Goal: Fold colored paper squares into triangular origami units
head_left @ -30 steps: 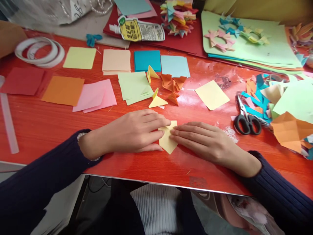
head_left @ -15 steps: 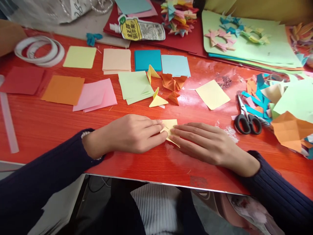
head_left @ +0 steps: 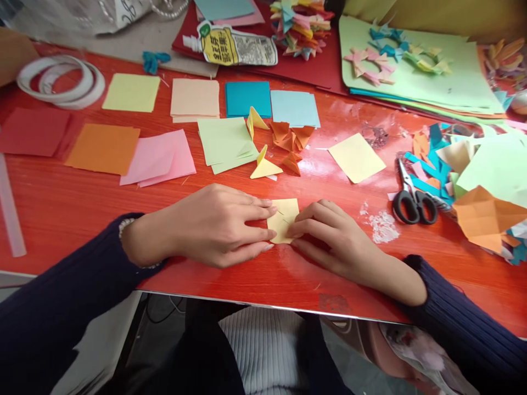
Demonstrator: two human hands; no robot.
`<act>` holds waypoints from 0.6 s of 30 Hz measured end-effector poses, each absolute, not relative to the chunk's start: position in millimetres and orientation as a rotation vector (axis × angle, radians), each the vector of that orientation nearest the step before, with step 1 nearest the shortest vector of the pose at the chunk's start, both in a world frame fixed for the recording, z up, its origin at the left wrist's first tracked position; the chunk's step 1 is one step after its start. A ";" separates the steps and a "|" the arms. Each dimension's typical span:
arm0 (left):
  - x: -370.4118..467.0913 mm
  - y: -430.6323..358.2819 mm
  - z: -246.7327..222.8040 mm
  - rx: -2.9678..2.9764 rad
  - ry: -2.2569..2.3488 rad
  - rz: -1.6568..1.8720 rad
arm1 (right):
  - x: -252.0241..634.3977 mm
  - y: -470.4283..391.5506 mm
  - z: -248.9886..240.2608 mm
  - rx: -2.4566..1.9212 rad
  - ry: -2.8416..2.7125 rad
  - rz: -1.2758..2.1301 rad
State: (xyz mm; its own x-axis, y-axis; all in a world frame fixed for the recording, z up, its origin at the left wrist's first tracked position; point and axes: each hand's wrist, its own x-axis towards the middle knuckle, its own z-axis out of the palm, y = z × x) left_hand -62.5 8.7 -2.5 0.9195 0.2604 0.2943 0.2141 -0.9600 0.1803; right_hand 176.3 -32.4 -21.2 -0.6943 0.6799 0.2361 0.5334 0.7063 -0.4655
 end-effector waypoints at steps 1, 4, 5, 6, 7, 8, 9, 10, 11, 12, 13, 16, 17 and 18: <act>-62.7 8.5 -2.1 2.932 0.372 0.466 | 175.5 -32.7 -21.1 -0.945 -2.522 0.530; -62.7 8.3 -1.4 2.921 0.384 0.442 | 174.8 -33.1 -20.8 -0.912 -2.522 0.547; -62.7 8.4 -1.2 2.914 0.385 0.432 | 174.9 -33.0 -20.7 -0.900 -2.519 0.554; -62.8 8.7 -0.8 2.903 0.385 0.419 | 175.0 -32.7 -20.6 -0.890 -2.518 0.565; -62.9 9.0 -0.4 2.891 0.385 0.398 | 175.0 -32.2 -20.4 -0.888 -2.516 0.581; -63.1 9.3 0.1 2.876 0.385 0.375 | 174.7 -31.6 -20.2 -0.896 -2.509 0.605; -63.3 9.7 0.6 2.862 0.388 0.351 | 174.2 -30.9 -20.0 -0.910 -2.498 0.638; -63.6 10.0 1.0 2.849 0.394 0.332 | 173.4 -30.2 -19.7 -0.927 -2.482 0.669; -63.9 10.2 1.5 2.839 0.400 0.316 | 172.5 -29.5 -19.4 -0.945 -2.465 0.695; -64.2 10.4 1.9 2.833 0.408 0.308 | 171.4 -29.0 -19.1 -0.963 -2.449 0.710; -64.4 10.4 2.2 2.830 0.413 0.304 | 170.3 -28.6 -19.0 -0.980 -2.438 0.710; -64.8 10.1 3.1 2.827 0.410 0.298 | 167.8 -29.1 -19.5 -1.033 -2.437 0.646; -64.8 9.9 3.3 2.825 0.405 0.299 | 167.3 -29.7 -19.9 -1.044 -2.444 0.613; -64.8 9.8 3.5 2.822 0.400 0.301 | 166.8 -30.3 -20.3 -1.049 -2.453 0.574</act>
